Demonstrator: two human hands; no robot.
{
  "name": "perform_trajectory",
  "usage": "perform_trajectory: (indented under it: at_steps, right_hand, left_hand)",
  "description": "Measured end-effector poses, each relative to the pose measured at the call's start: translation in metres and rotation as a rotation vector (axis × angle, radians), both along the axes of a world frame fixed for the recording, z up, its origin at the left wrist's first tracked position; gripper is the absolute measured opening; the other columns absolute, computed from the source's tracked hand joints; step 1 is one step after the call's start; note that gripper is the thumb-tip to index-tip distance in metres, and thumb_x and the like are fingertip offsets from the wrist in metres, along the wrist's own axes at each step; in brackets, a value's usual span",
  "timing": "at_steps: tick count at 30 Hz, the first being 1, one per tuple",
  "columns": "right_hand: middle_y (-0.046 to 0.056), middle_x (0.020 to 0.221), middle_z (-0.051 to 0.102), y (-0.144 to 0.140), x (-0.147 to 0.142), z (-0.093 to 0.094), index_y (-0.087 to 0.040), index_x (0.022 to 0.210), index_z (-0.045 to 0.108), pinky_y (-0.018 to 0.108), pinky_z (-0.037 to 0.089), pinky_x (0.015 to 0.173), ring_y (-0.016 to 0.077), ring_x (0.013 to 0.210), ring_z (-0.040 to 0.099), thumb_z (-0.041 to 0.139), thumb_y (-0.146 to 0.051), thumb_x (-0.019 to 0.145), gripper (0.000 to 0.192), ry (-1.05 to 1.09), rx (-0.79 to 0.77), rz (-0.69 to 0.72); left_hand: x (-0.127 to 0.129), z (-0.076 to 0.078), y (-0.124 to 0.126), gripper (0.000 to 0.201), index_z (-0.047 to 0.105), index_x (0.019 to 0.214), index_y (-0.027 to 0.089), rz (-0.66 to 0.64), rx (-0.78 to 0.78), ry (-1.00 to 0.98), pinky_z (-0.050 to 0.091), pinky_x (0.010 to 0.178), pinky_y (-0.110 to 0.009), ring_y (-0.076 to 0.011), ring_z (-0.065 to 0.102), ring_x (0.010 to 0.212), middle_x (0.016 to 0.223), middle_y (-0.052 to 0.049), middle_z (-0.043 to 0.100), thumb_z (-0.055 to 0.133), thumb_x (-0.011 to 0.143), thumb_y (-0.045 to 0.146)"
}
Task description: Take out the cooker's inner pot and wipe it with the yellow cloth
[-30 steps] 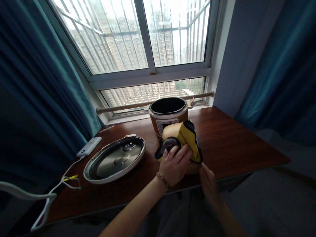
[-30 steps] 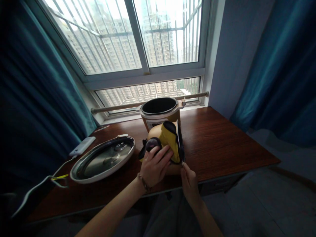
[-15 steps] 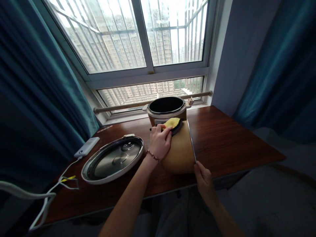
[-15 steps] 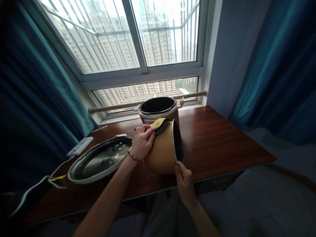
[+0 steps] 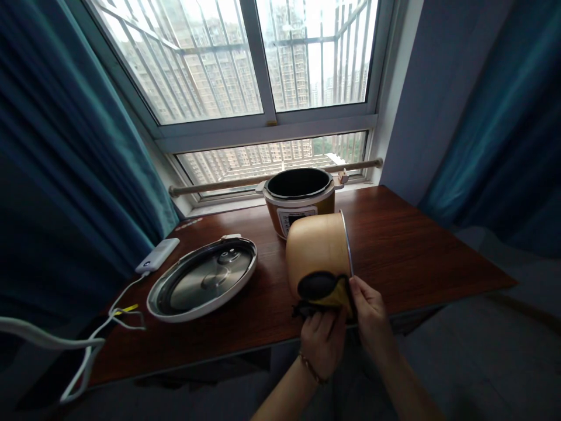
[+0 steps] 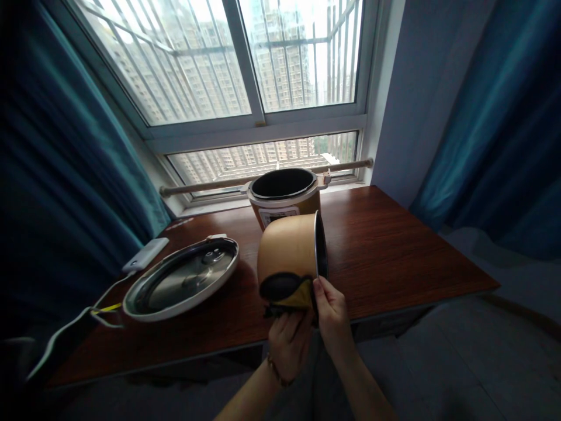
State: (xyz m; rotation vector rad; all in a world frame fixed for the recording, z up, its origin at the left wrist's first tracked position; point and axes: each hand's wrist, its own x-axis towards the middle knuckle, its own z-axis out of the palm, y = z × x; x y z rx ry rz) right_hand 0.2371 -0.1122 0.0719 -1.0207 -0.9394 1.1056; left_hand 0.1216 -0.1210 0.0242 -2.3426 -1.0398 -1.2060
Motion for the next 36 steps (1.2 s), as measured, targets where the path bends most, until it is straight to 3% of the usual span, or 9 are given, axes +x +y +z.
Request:
perform_trajectory:
  at_steps: [4,8,13,18,21,24,30,33,36]
  right_hand:
    - [0.001,0.074,0.063,0.000,0.004,-0.002,-0.016,0.088,0.065,0.021,0.043,0.061,0.0143,0.071,0.055,0.052,-0.046,0.081,0.033,0.014,-0.020,0.027]
    - [0.004,0.096,0.066,-0.002,0.011,-0.013,-0.020,0.103,0.063,0.027,0.046,0.074,0.0186,0.086,0.059,0.051,-0.047,0.081,0.037,0.098,-0.017,0.057]
    - [0.006,0.107,0.064,-0.010,0.019,-0.041,-0.021,0.112,0.061,0.033,0.045,0.086,0.0211,0.099,0.057,0.043,-0.051,0.085,0.044,0.094,-0.022,0.014]
    - [0.009,0.107,0.065,-0.018,0.025,-0.062,-0.018,0.111,0.062,0.039,0.041,0.093,0.0234,0.104,0.056,0.048,-0.049,0.082,0.045,-0.122,-0.023,-0.048]
    - [0.009,0.104,0.066,-0.022,0.026,-0.065,-0.019,0.105,0.066,0.039,0.044,0.089,0.0243,0.100,0.059,0.052,-0.048,0.080,0.041,-0.292,-0.004,-0.134]
    - [0.009,0.096,0.068,-0.022,0.018,-0.059,-0.020,0.100,0.068,0.036,0.048,0.081,0.0238,0.091,0.062,0.054,-0.045,0.079,0.035,-0.426,0.032,-0.195]
    - [0.006,0.075,0.068,-0.019,-0.006,-0.029,-0.014,0.097,0.068,0.025,0.047,0.060,0.0181,0.066,0.062,0.044,-0.043,0.085,0.039,-0.441,0.052,-0.239]
    - [0.004,0.075,0.066,-0.018,-0.008,-0.014,-0.013,0.098,0.067,0.023,0.045,0.059,0.0162,0.065,0.060,0.043,-0.043,0.085,0.040,-0.370,0.027,-0.218]
    - [0.004,0.083,0.066,-0.016,-0.004,-0.002,-0.014,0.099,0.065,0.023,0.046,0.065,0.0168,0.073,0.059,0.045,-0.044,0.085,0.039,-0.255,0.008,-0.177]
  left_hand:
    - [0.000,-0.015,0.003,0.021,0.066,0.091,0.022,-0.001,0.088,-0.040,0.043,0.072,-0.029,-0.0169,0.057,0.080,0.077,-0.004,0.063,0.052,0.079,0.013]
    - [-0.008,0.000,0.016,0.021,0.067,0.090,0.032,0.042,0.212,-0.040,0.039,0.072,-0.031,-0.0172,0.055,0.076,0.075,-0.002,0.063,0.060,0.075,0.018]
    - [-0.009,0.038,0.032,0.027,0.065,0.101,0.028,0.051,0.220,-0.013,0.036,0.068,-0.031,-0.0151,0.050,0.068,0.069,-0.002,0.058,0.055,0.078,0.016]
    - [-0.004,0.096,0.059,0.030,0.061,0.111,0.021,0.300,-0.004,-0.060,0.032,0.064,-0.032,-0.0176,0.047,0.069,0.071,-0.004,0.058,0.049,0.084,0.021]
    - [-0.005,0.126,0.083,0.028,0.063,0.107,0.020,0.397,-0.144,-0.010,0.035,0.067,-0.032,-0.0205,0.050,0.077,0.080,-0.006,0.061,0.044,0.086,0.024]
    - [-0.006,0.143,0.104,0.027,0.063,0.102,0.021,0.416,-0.238,-0.004,0.038,0.070,-0.031,-0.0208,0.054,0.083,0.088,-0.006,0.063,0.042,0.086,0.025]
    - [-0.001,0.146,0.104,0.027,0.059,0.104,0.020,0.439,-0.298,-0.026,0.039,0.062,-0.027,-0.0177,0.060,0.076,0.095,-0.004,0.065,0.037,0.088,0.026]
    - [0.005,0.135,0.083,0.025,0.057,0.103,0.020,0.357,-0.267,0.020,0.037,0.058,-0.026,-0.0157,0.059,0.070,0.087,-0.002,0.065,0.037,0.089,0.024]
    - [0.013,0.113,0.057,0.024,0.057,0.104,0.020,0.294,-0.172,0.077,0.033,0.052,-0.027,-0.0146,0.055,0.059,0.074,-0.001,0.061,0.040,0.087,0.022]
